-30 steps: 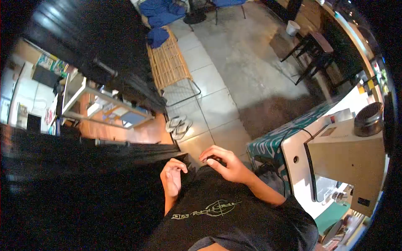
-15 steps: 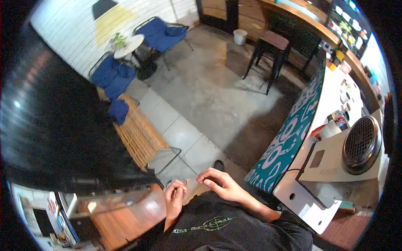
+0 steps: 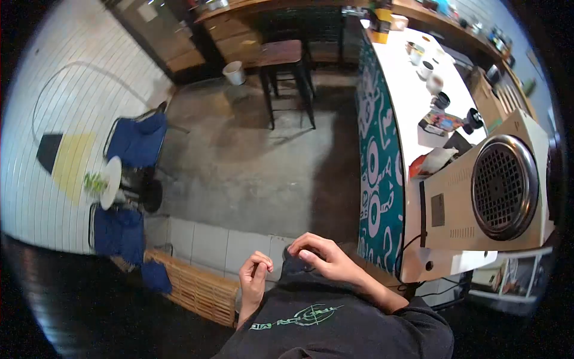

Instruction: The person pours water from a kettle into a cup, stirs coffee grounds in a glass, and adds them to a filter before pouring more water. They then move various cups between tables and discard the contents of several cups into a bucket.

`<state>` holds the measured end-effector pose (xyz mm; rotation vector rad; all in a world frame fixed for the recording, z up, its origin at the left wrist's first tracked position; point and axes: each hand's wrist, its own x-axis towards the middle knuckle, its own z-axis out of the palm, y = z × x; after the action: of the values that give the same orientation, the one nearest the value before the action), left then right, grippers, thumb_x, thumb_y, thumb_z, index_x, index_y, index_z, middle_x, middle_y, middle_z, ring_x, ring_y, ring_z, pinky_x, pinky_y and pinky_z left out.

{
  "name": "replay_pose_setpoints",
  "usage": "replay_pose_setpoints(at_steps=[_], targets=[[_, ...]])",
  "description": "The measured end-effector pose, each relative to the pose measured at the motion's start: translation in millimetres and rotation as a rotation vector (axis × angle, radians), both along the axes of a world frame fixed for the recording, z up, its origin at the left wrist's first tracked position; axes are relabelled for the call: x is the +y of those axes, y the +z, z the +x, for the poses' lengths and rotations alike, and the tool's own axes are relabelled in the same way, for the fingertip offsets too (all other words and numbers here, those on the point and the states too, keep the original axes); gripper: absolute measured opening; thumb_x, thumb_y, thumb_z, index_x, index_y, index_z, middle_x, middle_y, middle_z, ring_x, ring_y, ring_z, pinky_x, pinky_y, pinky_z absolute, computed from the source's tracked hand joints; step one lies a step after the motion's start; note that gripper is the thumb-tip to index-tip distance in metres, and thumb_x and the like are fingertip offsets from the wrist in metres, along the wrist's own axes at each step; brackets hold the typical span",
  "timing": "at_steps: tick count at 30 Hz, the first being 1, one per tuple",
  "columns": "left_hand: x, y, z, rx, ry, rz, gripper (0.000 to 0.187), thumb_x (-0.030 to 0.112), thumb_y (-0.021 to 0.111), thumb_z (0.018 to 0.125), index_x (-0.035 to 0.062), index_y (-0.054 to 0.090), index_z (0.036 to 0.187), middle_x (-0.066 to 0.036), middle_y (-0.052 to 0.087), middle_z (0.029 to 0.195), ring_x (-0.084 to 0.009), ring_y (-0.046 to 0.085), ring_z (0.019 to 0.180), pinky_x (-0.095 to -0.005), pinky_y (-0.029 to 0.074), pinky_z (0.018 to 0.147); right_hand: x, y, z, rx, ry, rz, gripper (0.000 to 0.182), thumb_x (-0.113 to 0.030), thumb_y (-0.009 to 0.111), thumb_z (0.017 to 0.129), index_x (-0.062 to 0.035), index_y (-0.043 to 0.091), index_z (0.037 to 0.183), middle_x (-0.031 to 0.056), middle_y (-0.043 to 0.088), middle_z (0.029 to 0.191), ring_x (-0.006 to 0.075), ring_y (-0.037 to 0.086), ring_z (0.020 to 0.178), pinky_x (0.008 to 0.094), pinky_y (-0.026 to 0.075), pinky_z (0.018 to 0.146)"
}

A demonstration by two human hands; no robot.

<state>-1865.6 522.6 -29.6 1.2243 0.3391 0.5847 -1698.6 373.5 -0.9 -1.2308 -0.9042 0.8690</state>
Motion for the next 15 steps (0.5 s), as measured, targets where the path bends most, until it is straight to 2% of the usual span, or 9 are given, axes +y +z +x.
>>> replay_pose_setpoints(at_steps=[2,3,5,8,10,12,15], targets=[[27.3,-6.8,23.6,0.01,-0.08,0.057,0.02,0.018,0.057,0.1,0.0021,0.056,0.088,-0.004,0.052,0.077,-0.0113,0.047,0.071,-0.0275,0.04,0.07,13.7,-5.1,13.9,0.039,-0.113,0.002,0.023,-0.018,0.052,0.099,0.0016,0.062,0.106,0.0119,0.063,0.105,0.0219,0.061,0.099,0.0335,0.047,0.09],[39.8,-8.8,38.1,0.01,-0.119,0.058,0.02,0.018,0.057,0.1,0.0021,0.056,0.088,-0.004,0.052,0.077,-0.0113,0.047,0.071,-0.0275,0.04,0.07,22.0,-8.9,22.7,0.04,-0.152,0.004,0.023,-0.018,0.052,0.099,0.0016,0.062,0.106,0.0119,0.063,0.105,0.0219,0.061,0.099,0.0335,0.047,0.09],[65.9,-13.0,63.2,0.106,-0.016,-0.078,0.02,0.02,0.055,0.101,0.0036,0.055,0.091,-0.001,0.049,0.075,-0.0089,0.043,0.067,-0.0268,0.039,0.068,41.8,-19.0,37.7,0.047,-0.241,-0.006,0.024,-0.018,0.051,0.1,0.0022,0.062,0.105,0.0114,0.064,0.104,0.0206,0.062,0.099,0.0332,0.047,0.09],[119.3,-22.5,103.5,0.105,-0.094,-0.072,0.019,0.021,0.052,0.103,0.0046,0.053,0.092,0.001,0.046,0.073,-0.0074,0.039,0.065,-0.0259,0.037,0.066,74.9,-27.5,64.2,0.069,-0.363,-0.027,0.024,-0.017,0.05,0.101,0.0028,0.063,0.104,0.0106,0.065,0.102,0.0184,0.062,0.098,0.0328,0.047,0.091],[157.8,-27.9,133.7,0.094,-0.173,-0.077,0.019,0.02,0.05,0.104,0.0046,0.053,0.093,0.0,0.047,0.075,-0.008,0.042,0.066,-0.0254,0.039,0.066,101.9,-34.9,82.4,0.126,-0.467,0.001,0.025,-0.016,0.047,0.102,0.0032,0.062,0.103,0.0084,0.066,0.1,0.0157,0.061,0.097,0.0319,0.048,0.091],[191.2,-24.2,170.4,0.125,-0.228,0.037,0.019,0.02,0.05,0.104,0.0041,0.053,0.094,0.0,0.049,0.078,-0.0086,0.044,0.068,-0.025,0.04,0.067,130.3,-40.8,102.7,0.195,-0.572,-0.01,0.025,-0.016,0.046,0.103,0.0027,0.062,0.102,0.0077,0.066,0.098,0.0152,0.061,0.096,0.0317,0.048,0.09],[241.1,-20.6,222.6,0.106,-0.324,0.084,0.019,0.02,0.051,0.103,0.0041,0.054,0.093,-0.001,0.05,0.082,-0.0089,0.047,0.072,-0.0247,0.041,0.068,160.4,-39.7,132.0,0.176,-0.685,0.007,0.025,-0.016,0.045,0.103,0.002,0.063,0.102,0.0072,0.066,0.097,0.0146,0.061,0.094,0.0311,0.048,0.089]])
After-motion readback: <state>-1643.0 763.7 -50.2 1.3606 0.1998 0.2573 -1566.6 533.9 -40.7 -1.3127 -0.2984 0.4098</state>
